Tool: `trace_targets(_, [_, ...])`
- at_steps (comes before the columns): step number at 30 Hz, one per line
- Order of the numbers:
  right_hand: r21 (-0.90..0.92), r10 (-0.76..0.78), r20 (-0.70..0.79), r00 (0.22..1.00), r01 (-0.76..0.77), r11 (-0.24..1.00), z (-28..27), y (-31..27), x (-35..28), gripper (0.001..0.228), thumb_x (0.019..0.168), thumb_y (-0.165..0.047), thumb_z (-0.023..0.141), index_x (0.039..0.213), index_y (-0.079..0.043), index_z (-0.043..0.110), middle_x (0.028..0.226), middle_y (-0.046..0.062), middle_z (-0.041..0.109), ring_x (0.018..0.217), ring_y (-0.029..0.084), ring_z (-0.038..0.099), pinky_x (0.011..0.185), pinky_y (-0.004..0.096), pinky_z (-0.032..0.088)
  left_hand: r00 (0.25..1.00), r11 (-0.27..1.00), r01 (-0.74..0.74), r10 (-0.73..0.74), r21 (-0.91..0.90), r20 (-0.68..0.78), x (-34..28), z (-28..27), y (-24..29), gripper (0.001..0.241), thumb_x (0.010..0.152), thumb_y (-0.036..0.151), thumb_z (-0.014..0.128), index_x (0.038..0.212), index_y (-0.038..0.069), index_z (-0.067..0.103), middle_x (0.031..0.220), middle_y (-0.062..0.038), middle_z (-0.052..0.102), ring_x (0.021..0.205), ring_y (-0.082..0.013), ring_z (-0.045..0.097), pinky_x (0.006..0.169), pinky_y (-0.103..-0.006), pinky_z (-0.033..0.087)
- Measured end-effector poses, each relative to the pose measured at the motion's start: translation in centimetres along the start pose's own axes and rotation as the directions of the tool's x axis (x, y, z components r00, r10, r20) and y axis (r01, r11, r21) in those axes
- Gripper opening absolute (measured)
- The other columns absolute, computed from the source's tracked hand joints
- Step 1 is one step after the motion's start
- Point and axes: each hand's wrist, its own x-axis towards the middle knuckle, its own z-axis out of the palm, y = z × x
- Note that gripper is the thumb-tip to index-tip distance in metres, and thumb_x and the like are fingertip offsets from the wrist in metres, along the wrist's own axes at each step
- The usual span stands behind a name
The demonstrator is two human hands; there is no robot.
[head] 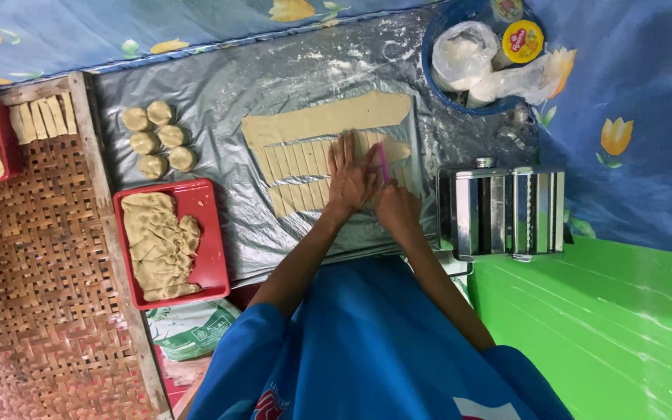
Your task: Cutting thin strips of dough using a plastic spatula on a covered workbench.
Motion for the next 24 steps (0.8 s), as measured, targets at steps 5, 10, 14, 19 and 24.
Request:
trace_targets(5, [-0.001,-0.062,-0.023,0.998,0.062,0.998,-0.8,0.8,-1.9,0.039,0.103,-0.026,0.039,0.1,0.005,0.062,0.081,0.031,0.072,0.077,0.05,0.073,0.066,0.06,0.056,1.0,0.999,-0.015,0.014,-0.032,-0.019,-0.2,-0.6,-0.2,0.067,0.092,0.043,0.062,0.155,0.036,0.042,0.168,-0.026,0.014,0.157,-0.0459,0.007,0.123,-0.0645,0.013])
trace_targets(10, [0.007,-0.074,-0.014,0.997,0.074,0.997,-0.8,1.1,-2.2,0.041,0.106,-0.027,0.038,0.091,0.001,0.063,0.073,0.024,0.072,0.065,0.039,0.072,0.055,0.051,0.054,0.998,0.999,-0.023,0.021,-0.031,-0.066,-0.1,-0.9,-0.7,0.061,0.091,0.042,0.062,0.15,0.035,0.05,0.166,-0.026,0.018,0.157,-0.0445,0.01,0.123,-0.0635,0.015])
trace_targets(14, [0.04,-0.081,-0.022,0.996,0.082,0.996,-1.1,1.1,-1.7,0.043,0.108,-0.028,0.037,0.09,0.001,0.063,0.071,0.025,0.07,0.064,0.037,0.071,0.053,0.048,0.052,0.998,0.999,-0.022,0.02,-0.033,-0.062,-0.2,-0.9,-0.4,0.062,0.089,0.043,0.06,0.15,0.036,0.051,0.167,-0.025,0.017,0.157,-0.0435,0.01,0.123,-0.0635,0.015])
trace_targets(19, [0.026,-0.09,-0.065,0.994,0.092,0.995,-1.1,0.3,0.4,0.039,0.104,-0.027,0.036,0.095,-0.001,0.063,0.074,0.024,0.072,0.071,0.044,0.074,0.058,0.056,0.054,0.996,0.999,-0.039,0.037,-0.025,-0.075,-0.3,0.8,-0.9,0.064,0.09,0.042,0.059,0.152,0.035,0.047,0.165,-0.027,0.02,0.156,-0.0457,0.011,0.122,-0.0647,0.014])
trace_targets(24, [0.022,-0.094,-0.175,0.98,0.1,0.995,-2.1,0.4,0.4,0.038,0.105,-0.033,0.037,0.103,-0.002,0.06,0.08,0.028,0.072,0.079,0.049,0.074,0.07,0.059,0.056,0.997,0.996,-0.059,0.055,-0.071,-0.058,-0.4,0.2,-0.2,0.069,0.092,0.043,0.054,0.158,0.036,0.036,0.166,-0.028,0.018,0.156,-0.047,0.01,0.121,-0.0674,0.013])
